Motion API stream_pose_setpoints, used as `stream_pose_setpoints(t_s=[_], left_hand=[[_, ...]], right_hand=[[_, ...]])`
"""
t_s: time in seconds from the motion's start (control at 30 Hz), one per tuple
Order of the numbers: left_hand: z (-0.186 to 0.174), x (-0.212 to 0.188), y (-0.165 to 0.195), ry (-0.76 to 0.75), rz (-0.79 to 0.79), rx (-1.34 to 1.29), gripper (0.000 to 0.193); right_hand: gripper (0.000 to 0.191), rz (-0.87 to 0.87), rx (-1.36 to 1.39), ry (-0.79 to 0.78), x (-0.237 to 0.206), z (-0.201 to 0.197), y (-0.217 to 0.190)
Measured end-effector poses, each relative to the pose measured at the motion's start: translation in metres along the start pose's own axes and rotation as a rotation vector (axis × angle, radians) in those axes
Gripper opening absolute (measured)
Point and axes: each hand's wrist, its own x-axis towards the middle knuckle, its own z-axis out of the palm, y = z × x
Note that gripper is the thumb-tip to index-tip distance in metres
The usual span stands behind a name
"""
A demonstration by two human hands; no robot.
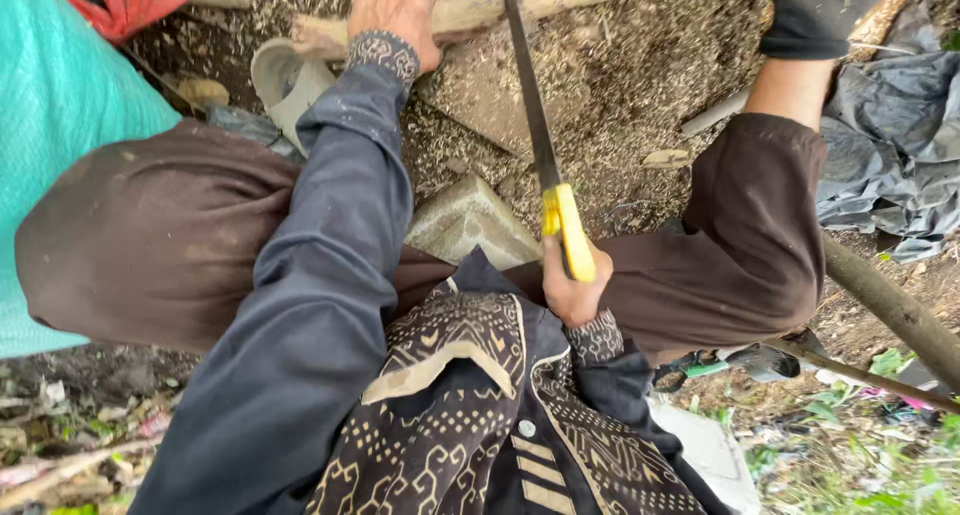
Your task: The person sits on the ground and uses a yellow-handled hand saw to cut a long wooden stick resting on a concrete block. They hold the stick steady with their left hand and saw back and forth with their right hand, producing sawdust. The stick is eventually cut through.
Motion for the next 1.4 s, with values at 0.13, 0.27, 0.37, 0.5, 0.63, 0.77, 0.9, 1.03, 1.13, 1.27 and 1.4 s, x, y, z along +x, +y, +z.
stream_pose_setpoints(t_s=[0.13,0.27,0.37,0.5,0.63,0.77,0.9,1.03,1.13,1.27,1.4], left_hand=[[0.006,0.002,-0.004,0.034,0.026,-0.018,0.046],[0.001,0.001,-0.004,0.055,0.039,0.042,0.040],[-0.003,0.000,-0.001,0.023,0.044,0.067,0.036],[-0.004,-0.002,0.000,0.009,0.026,0.038,0.033],[0.003,-0.002,-0.003,0.056,0.038,0.028,0.040],[0.005,-0.002,-0.005,0.120,0.076,0.017,0.031],[0.001,-0.003,-0.006,0.108,0.094,0.029,0.038],[0.003,-0.002,-0.005,-0.027,0.019,0.011,0.037],[0.007,-0.001,-0.003,0.401,0.133,0.102,0.048],[0.005,0.000,-0.002,0.015,0.022,0.050,0.038],[-0.006,-0.003,0.000,0.084,0.098,0.074,0.031]], right_hand=[[0.012,-0.166,-0.392,0.070,0.068,0.038,0.033],[0.017,-0.080,0.019,0.056,0.142,0.088,0.065],[0.019,-0.221,-0.150,0.047,0.103,0.069,0.036],[0.010,0.093,-0.026,-0.005,0.008,-0.006,-0.033],[0.013,-0.090,-0.078,-0.004,0.031,0.005,-0.016],[0.014,-0.152,0.031,0.071,0.130,0.097,0.056],[0.011,-0.200,-0.069,0.067,0.112,0.086,0.042],[0.018,-0.100,-0.063,-0.047,0.033,0.004,-0.022],[0.011,-0.175,-0.179,-0.059,0.042,0.005,-0.021],[0.016,-0.361,-0.080,0.021,0.151,0.084,0.042],[0.016,-0.068,0.111,0.010,0.171,0.107,0.052]])
